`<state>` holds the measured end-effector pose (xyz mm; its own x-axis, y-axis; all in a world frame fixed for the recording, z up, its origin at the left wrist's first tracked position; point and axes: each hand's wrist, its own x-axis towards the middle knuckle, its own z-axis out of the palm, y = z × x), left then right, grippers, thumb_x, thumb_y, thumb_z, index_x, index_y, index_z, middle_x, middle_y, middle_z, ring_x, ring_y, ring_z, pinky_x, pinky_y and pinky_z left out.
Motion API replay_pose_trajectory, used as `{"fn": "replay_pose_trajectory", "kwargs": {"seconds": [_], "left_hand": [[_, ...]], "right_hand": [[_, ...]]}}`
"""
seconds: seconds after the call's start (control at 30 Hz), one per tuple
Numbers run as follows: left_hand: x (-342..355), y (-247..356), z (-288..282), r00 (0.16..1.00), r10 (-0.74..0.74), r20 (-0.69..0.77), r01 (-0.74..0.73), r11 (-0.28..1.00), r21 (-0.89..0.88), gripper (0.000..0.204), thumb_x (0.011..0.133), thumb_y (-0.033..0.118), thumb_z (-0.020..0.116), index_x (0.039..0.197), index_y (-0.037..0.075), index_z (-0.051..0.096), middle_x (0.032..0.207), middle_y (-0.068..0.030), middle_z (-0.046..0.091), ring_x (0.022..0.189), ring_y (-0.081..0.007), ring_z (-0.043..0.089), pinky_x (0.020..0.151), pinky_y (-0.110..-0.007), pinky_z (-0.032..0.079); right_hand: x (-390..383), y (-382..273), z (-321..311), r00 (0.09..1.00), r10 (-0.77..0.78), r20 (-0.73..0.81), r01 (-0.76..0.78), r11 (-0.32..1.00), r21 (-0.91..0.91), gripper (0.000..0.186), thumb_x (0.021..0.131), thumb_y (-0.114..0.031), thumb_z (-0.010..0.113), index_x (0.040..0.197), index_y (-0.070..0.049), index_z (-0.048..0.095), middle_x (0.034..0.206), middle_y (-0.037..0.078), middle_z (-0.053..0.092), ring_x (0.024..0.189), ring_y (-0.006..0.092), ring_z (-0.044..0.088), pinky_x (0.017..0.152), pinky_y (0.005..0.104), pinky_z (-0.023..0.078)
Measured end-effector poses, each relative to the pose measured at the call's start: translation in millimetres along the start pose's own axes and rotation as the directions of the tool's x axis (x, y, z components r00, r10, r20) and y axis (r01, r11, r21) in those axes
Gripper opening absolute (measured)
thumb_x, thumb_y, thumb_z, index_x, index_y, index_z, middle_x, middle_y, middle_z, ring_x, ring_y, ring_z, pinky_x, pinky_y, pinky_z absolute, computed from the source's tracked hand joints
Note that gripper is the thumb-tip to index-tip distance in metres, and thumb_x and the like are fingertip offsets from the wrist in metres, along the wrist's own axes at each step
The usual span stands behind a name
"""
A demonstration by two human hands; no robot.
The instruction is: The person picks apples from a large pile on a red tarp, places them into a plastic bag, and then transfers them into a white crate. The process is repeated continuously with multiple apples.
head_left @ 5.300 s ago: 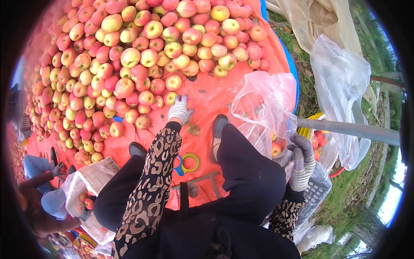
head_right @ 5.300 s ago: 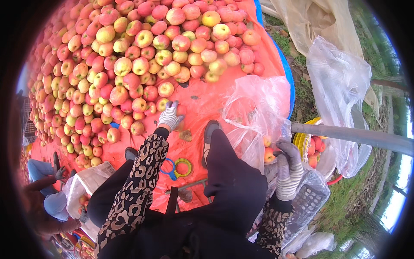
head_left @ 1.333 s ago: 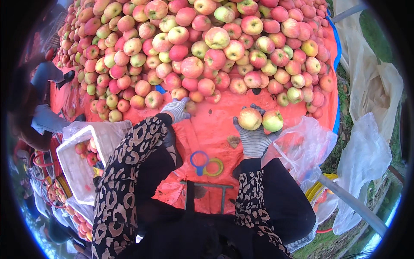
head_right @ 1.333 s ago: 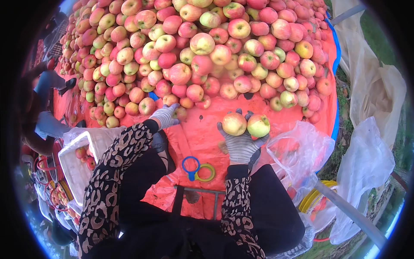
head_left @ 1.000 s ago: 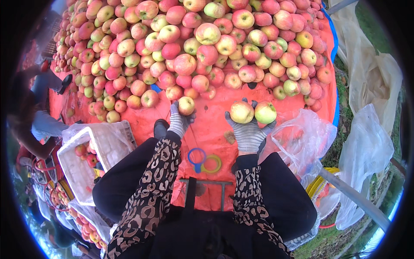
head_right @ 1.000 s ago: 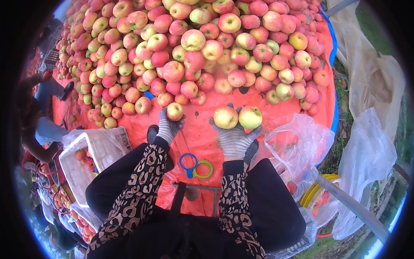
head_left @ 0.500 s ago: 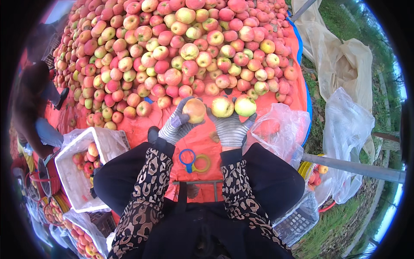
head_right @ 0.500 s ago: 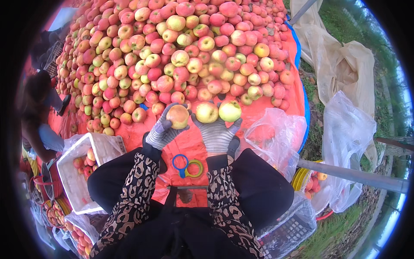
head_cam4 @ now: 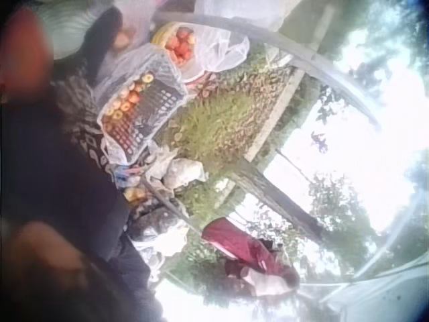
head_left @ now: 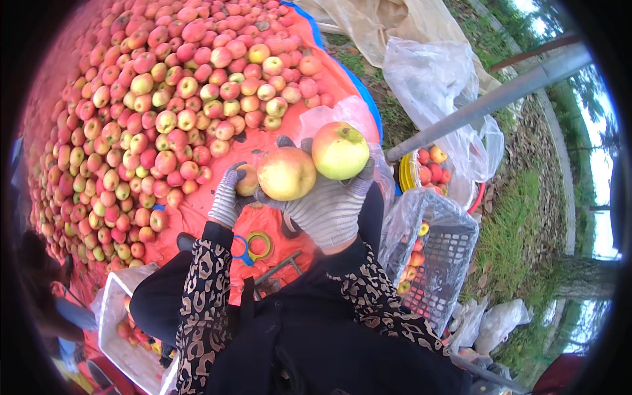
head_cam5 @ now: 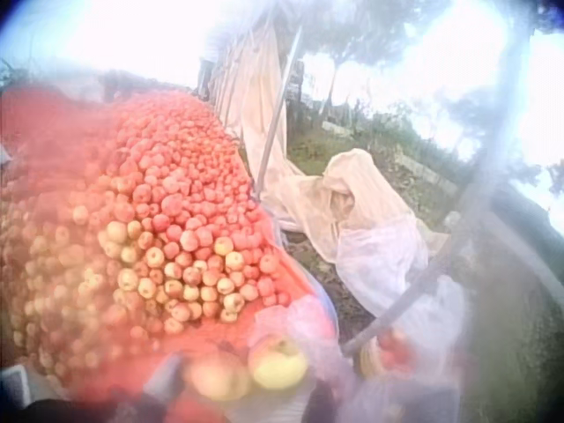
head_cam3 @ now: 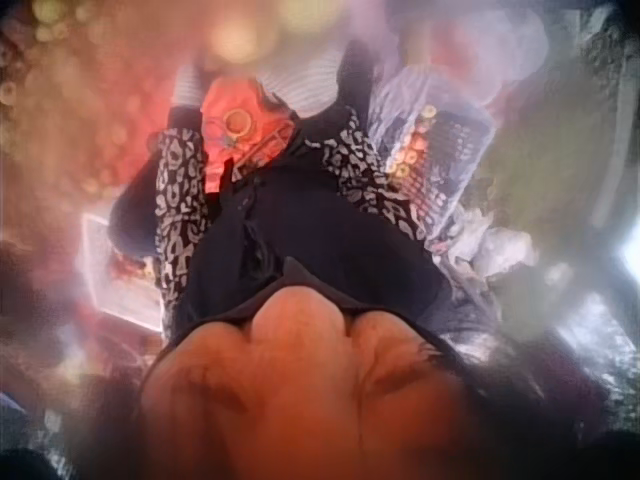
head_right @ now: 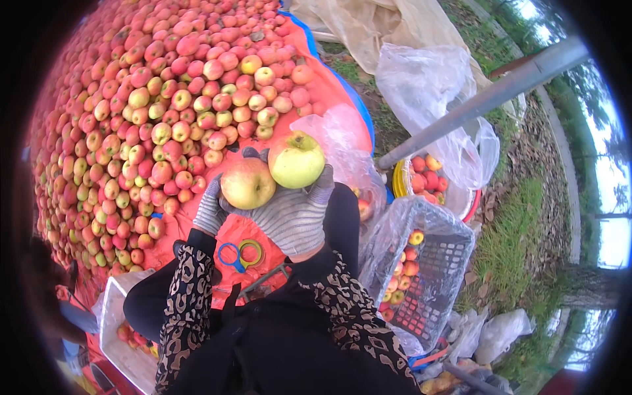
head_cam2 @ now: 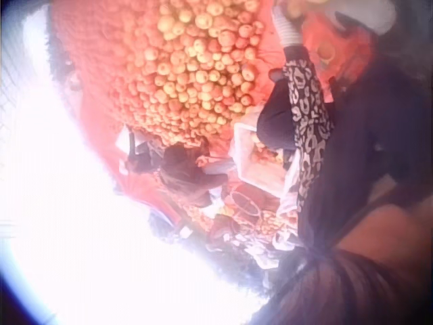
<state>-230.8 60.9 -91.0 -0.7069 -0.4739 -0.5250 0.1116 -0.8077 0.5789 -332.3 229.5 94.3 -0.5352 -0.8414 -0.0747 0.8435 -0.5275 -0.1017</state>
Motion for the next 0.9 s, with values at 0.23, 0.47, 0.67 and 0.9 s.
{"fn": "replay_pose_trajectory", "kwargs": {"seconds": [0.23, 0.47, 0.67, 0.9], "left_hand": [[27.2, -31.8, 94.8, 0.993, -0.077, 0.085, 0.037, 0.917, 0.396, 0.047, 0.085, 0.033, 0.062, 0.125, 0.013, 0.048, 0.106, -0.0064, 0.058, 0.088, -0.0235, 0.061, 0.067, -0.037, 0.054], [93.3, -85.2, 121.0, 0.973, -0.210, 0.093, 0.084, 0.702, 0.708, 0.053, 0.083, 0.035, 0.065, 0.126, 0.010, 0.046, 0.110, -0.0099, 0.055, 0.092, -0.0233, 0.057, 0.066, -0.036, 0.054], [106.7, -91.8, 132.3, 0.969, -0.223, -0.108, 0.235, 0.691, 0.684, 0.055, 0.083, 0.039, 0.064, 0.127, 0.014, 0.043, 0.118, -0.0095, 0.050, 0.089, -0.0229, 0.055, 0.061, -0.036, 0.053], [114.1, -105.9, 122.9, 0.782, -0.592, -0.195, 0.612, 0.670, 0.420, 0.038, 0.080, 0.042, 0.069, 0.097, 0.011, 0.056, 0.072, -0.0071, 0.057, 0.053, -0.0196, 0.053, 0.044, -0.031, 0.045]], "right_hand": [[-131.3, -149.5, -38.7, 0.860, -0.503, 0.089, 0.509, 0.828, -0.236, 0.084, 0.071, -0.071, 0.055, 0.132, -0.014, 0.045, 0.138, 0.014, 0.043, 0.127, 0.0354, 0.040, 0.106, 0.0573, 0.028], [-207.4, -203.8, -108.9, 0.523, -0.805, -0.282, 0.593, 0.581, -0.558, 0.078, 0.074, -0.064, 0.058, 0.132, -0.014, 0.046, 0.135, 0.009, 0.045, 0.125, 0.0325, 0.042, 0.105, 0.0552, 0.030], [-241.5, -219.8, -174.3, 0.413, -0.740, -0.531, 0.579, 0.663, -0.474, 0.079, 0.071, -0.066, 0.056, 0.130, -0.014, 0.046, 0.138, 0.009, 0.042, 0.126, 0.0336, 0.038, 0.103, 0.0584, 0.028], [-254.9, -221.3, -214.2, 0.365, -0.695, -0.620, 0.575, 0.692, -0.436, 0.079, 0.072, -0.072, 0.048, 0.125, -0.014, 0.049, 0.130, 0.010, 0.047, 0.122, 0.0319, 0.040, 0.102, 0.0574, 0.028]]}}
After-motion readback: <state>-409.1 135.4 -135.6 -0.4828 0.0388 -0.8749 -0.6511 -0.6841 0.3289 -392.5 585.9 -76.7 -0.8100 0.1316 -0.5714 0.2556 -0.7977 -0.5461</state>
